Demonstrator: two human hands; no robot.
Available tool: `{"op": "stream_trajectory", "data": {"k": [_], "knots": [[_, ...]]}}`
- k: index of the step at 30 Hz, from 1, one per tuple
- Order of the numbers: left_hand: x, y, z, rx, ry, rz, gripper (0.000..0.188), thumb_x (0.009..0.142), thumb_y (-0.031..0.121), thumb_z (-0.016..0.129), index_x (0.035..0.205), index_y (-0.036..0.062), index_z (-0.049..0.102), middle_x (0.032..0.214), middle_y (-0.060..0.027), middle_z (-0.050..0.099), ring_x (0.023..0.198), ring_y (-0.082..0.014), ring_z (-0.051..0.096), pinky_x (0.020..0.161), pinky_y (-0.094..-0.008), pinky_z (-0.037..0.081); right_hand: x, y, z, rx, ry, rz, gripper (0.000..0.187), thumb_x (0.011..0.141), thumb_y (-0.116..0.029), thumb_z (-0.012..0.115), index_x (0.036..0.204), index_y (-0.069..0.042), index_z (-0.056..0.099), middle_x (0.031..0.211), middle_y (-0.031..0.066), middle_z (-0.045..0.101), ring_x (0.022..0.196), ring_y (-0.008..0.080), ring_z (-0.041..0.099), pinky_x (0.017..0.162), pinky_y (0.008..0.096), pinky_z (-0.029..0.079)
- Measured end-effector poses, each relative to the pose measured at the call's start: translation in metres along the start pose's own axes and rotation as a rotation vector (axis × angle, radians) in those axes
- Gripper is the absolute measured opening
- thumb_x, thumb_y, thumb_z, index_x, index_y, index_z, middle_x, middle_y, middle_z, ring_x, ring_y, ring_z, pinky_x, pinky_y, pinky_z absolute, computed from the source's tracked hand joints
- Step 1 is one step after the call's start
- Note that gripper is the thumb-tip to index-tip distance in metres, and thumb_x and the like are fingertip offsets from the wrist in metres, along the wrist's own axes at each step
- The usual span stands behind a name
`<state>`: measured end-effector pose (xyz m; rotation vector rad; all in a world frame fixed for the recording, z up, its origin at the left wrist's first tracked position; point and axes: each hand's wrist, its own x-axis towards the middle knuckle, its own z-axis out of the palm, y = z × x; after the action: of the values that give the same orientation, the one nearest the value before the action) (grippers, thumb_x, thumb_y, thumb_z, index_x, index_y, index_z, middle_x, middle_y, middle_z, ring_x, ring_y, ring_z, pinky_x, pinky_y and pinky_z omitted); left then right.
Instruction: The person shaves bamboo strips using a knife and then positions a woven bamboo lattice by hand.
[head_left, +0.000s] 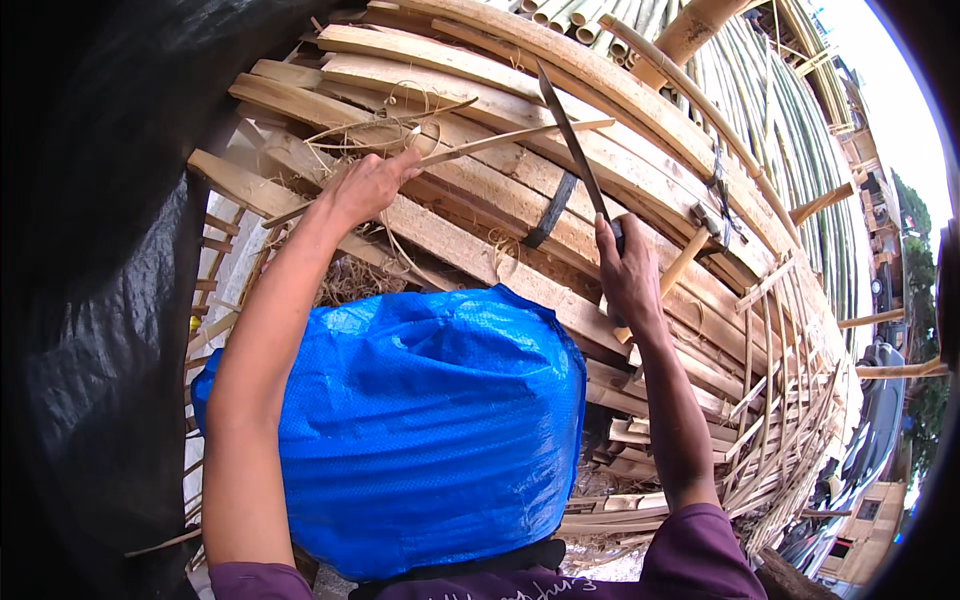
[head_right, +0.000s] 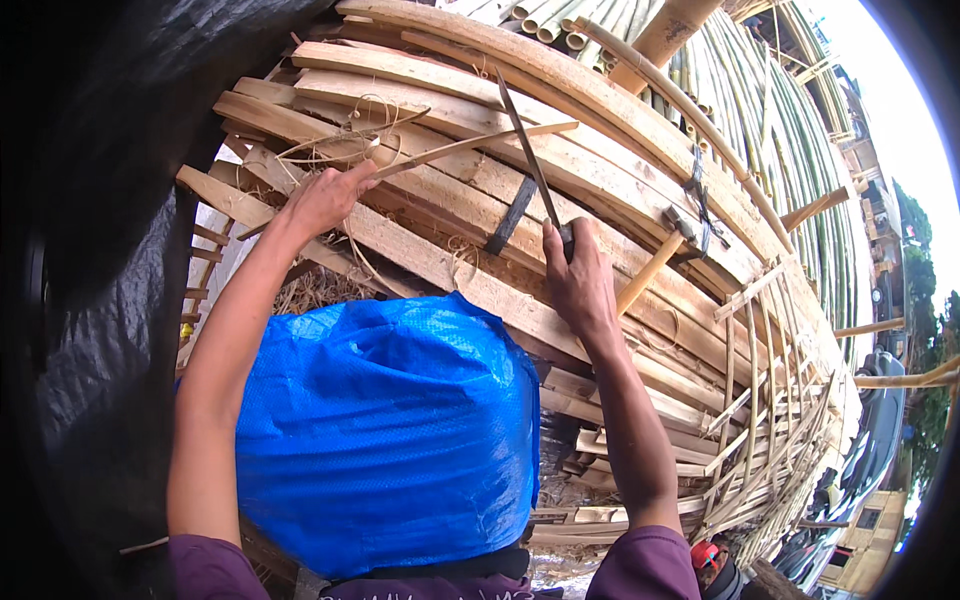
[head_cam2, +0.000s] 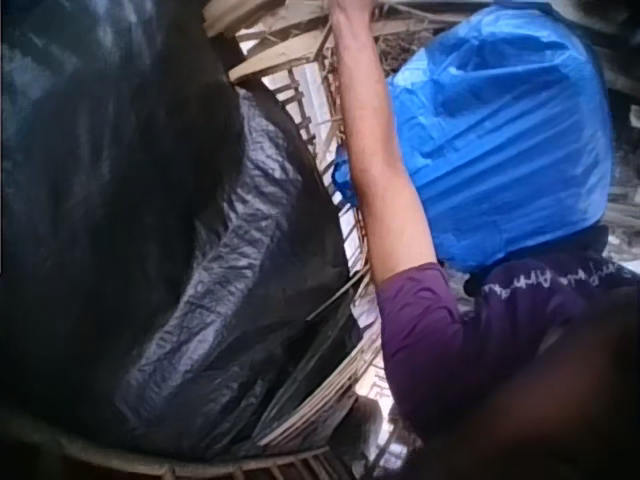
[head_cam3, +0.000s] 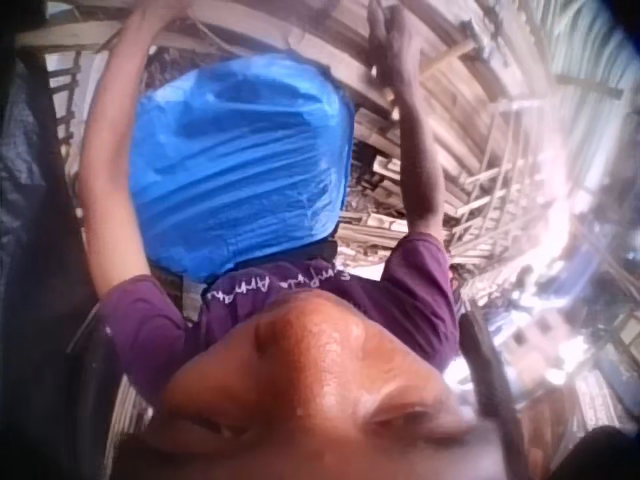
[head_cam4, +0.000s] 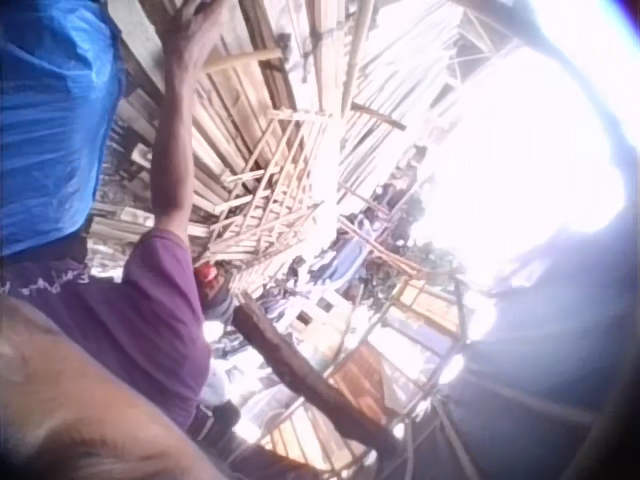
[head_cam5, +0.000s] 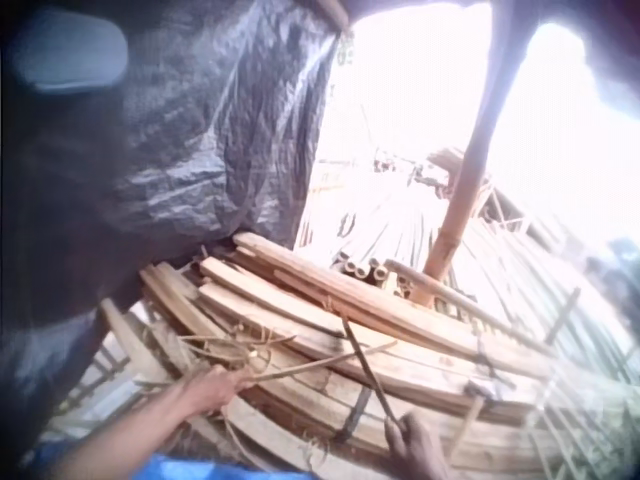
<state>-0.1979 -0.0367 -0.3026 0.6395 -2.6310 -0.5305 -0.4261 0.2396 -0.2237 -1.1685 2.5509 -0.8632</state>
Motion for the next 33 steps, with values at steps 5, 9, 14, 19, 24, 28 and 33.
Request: {"op": "stream_trajectory", "data": {"k": [5,9,14,19,24,28,33], "knots": [[0.001,0.001,-0.008,0.043,-0.14,-0.105,0.015,0.097,0.02,0.049,0.111,0.0148,0.052,0.073,-0.0251,0.062,0.076,-0.047,0.061,0.055,-0.0574,0.044,0.006,-0.028,-0.039,1.12,-0.334,0.647,0.035,0.098,-0.044,0.048,0.096,-0.009,0.048,0.061,-0.0012,0.044,0.044,0.0067,0.041,0.039,0.0213,0.035],[0.002,-0.001,-0.002,-0.048,-0.104,-0.058,0.014,0.096,0.015,0.048,0.109,0.0119,0.053,0.071,-0.0259,0.061,0.074,-0.0463,0.061,0.053,-0.0557,0.043,-0.002,-0.038,-0.031,0.648,-0.209,0.334,0.035,0.099,-0.042,0.05,0.095,-0.007,0.05,0.06,-0.0001,0.044,0.045,0.0079,0.044,0.041,0.0233,0.036],[0.004,-0.011,0.004,-0.079,-0.097,0.001,0.014,0.099,0.02,0.047,0.111,0.0137,0.049,0.067,-0.0285,0.059,0.072,-0.0513,0.058,0.054,-0.0587,0.042,-0.005,0.001,-0.024,-0.027,0.04,-0.119,0.037,0.096,-0.037,0.057,0.102,-0.001,0.054,0.065,0.0132,0.058,0.057,0.0227,0.056,0.055,0.0371,0.043],[0.002,-0.008,-0.001,-0.017,-0.115,-0.055,0.014,0.099,0.022,0.048,0.11,0.015,0.051,0.065,-0.0274,0.059,0.07,-0.0497,0.059,0.052,-0.0578,0.042,-0.003,-0.025,-0.045,0.644,0.101,-0.104,0.031,0.1,-0.034,0.052,0.102,-0.003,0.051,0.058,-0.0062,0.039,0.045,0.0008,0.036,0.038,0.019,0.026],[0.005,-0.013,-0.004,0.027,-0.096,0.032,0.014,0.099,0.022,0.047,0.11,0.0154,0.05,0.066,-0.0265,0.06,0.07,-0.0479,0.061,0.052,-0.0575,0.045,0.006,-0.031,-0.044,0.764,0.24,-0.363,0.027,0.1,-0.033,0.05,0.104,-0.007,0.05,0.064,-0.0052,0.042,0.047,0.0004,0.036,0.038,0.0209,0.03],[0.002,-0.003,-0.012,0.076,-0.098,0.009,0.012,0.099,0.022,0.047,0.108,0.0146,0.05,0.068,-0.0263,0.061,0.071,-0.0471,0.062,0.054,-0.057,0.046,-0.007,0.032,0.011,-0.067,-0.03,-0.066,0.033,0.097,-0.036,0.055,0.098,-0.004,0.049,0.066,0.0154,0.06,0.056,0.0341,0.058,0.057,0.0451,0.045],[-0.003,0.014,-0.013,0.053,-0.096,-0.018,0.011,0.096,0.016,0.049,0.106,0.0116,0.052,0.066,-0.0271,0.058,0.071,-0.047,0.059,0.053,-0.0563,0.042,-0.021,0.017,-0.01,0.377,-0.147,0.259,0.039,0.097,-0.045,0.052,0.093,-0.007,0.046,0.062,0.0101,0.052,0.048,0.0235,0.05,0.047,0.0359,0.04]]}}
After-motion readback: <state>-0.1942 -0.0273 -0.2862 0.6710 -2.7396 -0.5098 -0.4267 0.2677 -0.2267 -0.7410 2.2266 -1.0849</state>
